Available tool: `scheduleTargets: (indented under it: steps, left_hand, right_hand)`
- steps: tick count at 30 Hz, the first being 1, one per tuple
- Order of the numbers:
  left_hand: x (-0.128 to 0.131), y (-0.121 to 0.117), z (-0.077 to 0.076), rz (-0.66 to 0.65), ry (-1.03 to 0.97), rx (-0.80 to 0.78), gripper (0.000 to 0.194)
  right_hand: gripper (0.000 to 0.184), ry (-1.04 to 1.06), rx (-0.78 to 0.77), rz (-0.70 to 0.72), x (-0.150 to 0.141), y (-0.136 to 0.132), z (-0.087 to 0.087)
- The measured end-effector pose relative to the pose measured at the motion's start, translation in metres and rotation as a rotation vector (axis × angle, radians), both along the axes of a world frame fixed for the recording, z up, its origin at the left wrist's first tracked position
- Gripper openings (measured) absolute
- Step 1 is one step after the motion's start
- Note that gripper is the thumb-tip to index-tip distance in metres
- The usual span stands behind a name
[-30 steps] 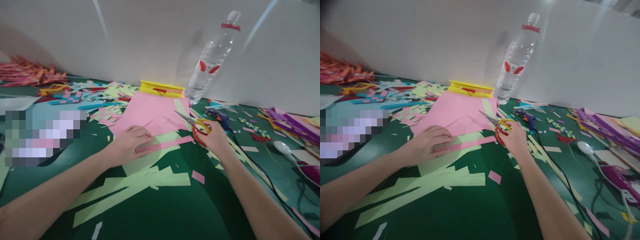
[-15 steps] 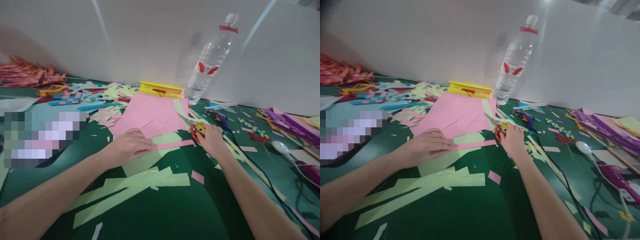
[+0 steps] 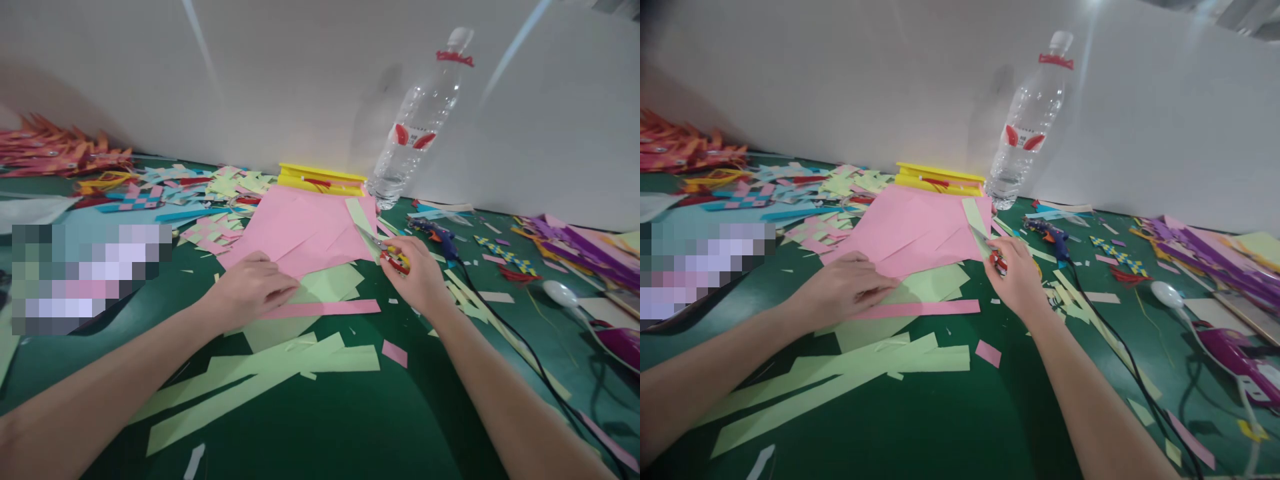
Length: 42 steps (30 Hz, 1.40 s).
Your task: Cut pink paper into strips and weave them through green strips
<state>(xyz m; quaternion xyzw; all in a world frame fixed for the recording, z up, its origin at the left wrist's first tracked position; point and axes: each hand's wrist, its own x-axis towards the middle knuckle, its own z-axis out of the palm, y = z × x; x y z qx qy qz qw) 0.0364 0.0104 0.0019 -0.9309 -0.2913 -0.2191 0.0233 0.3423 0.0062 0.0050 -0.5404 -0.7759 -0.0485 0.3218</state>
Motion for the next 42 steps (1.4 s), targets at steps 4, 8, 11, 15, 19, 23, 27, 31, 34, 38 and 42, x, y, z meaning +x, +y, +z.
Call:
scheduleTargets:
  steps: [4, 8, 11, 15, 19, 23, 27, 31, 34, 38, 42]
  left_hand:
    - [0.001, 0.0, 0.004, 0.053, 0.005, -0.035, 0.032]
    - [0.001, 0.002, 0.001, 0.12, -0.017, -0.04, 0.028]
    - [-0.002, 0.006, -0.002, 0.221, 0.008, -0.073, 0.029]
    - [-0.006, 0.011, -0.004, 0.254, 0.051, -0.127, 0.027]
    - [-0.009, 0.014, -0.006, 0.238, 0.056, -0.106, 0.025]
    - [-0.011, 0.016, -0.009, 0.251, 0.052, -0.09, 0.024]
    - [-0.012, 0.016, -0.009, 0.277, 0.04, -0.113, 0.024]
    - [-0.013, 0.017, -0.007, 0.265, 0.025, -0.121, 0.022]
    - [-0.013, 0.017, -0.005, 0.246, 0.024, -0.12, 0.021]
    - [-0.011, 0.017, -0.003, 0.247, -0.01, -0.125, 0.025]
    - [-0.007, 0.014, -0.001, 0.314, -0.148, -0.191, 0.025]
  right_hand:
    - [0.012, 0.005, -0.077, 0.3, -0.015, -0.014, 0.008]
    - [0.029, -0.072, -0.277, 0.521, -0.027, -0.022, 0.009]
    - [0.034, -0.088, -0.31, 0.495, -0.027, -0.022, 0.006]
    - [0.032, -0.075, -0.268, 0.435, -0.023, -0.019, 0.001]
    - [0.026, -0.08, -0.242, 0.444, -0.022, -0.018, -0.001]
    - [0.023, -0.086, -0.234, 0.458, -0.024, -0.019, 0.0]
    - [0.024, -0.086, -0.258, 0.459, -0.024, -0.019, 0.002]
    - [0.025, -0.096, -0.259, 0.463, -0.026, -0.019, 0.003]
    - [0.023, -0.135, -0.236, 0.456, -0.027, -0.019, 0.002]
    - [0.022, -0.168, -0.197, 0.463, -0.028, -0.018, 0.001]
    - [0.022, -0.133, -0.129, 0.441, -0.031, -0.02, 0.0]
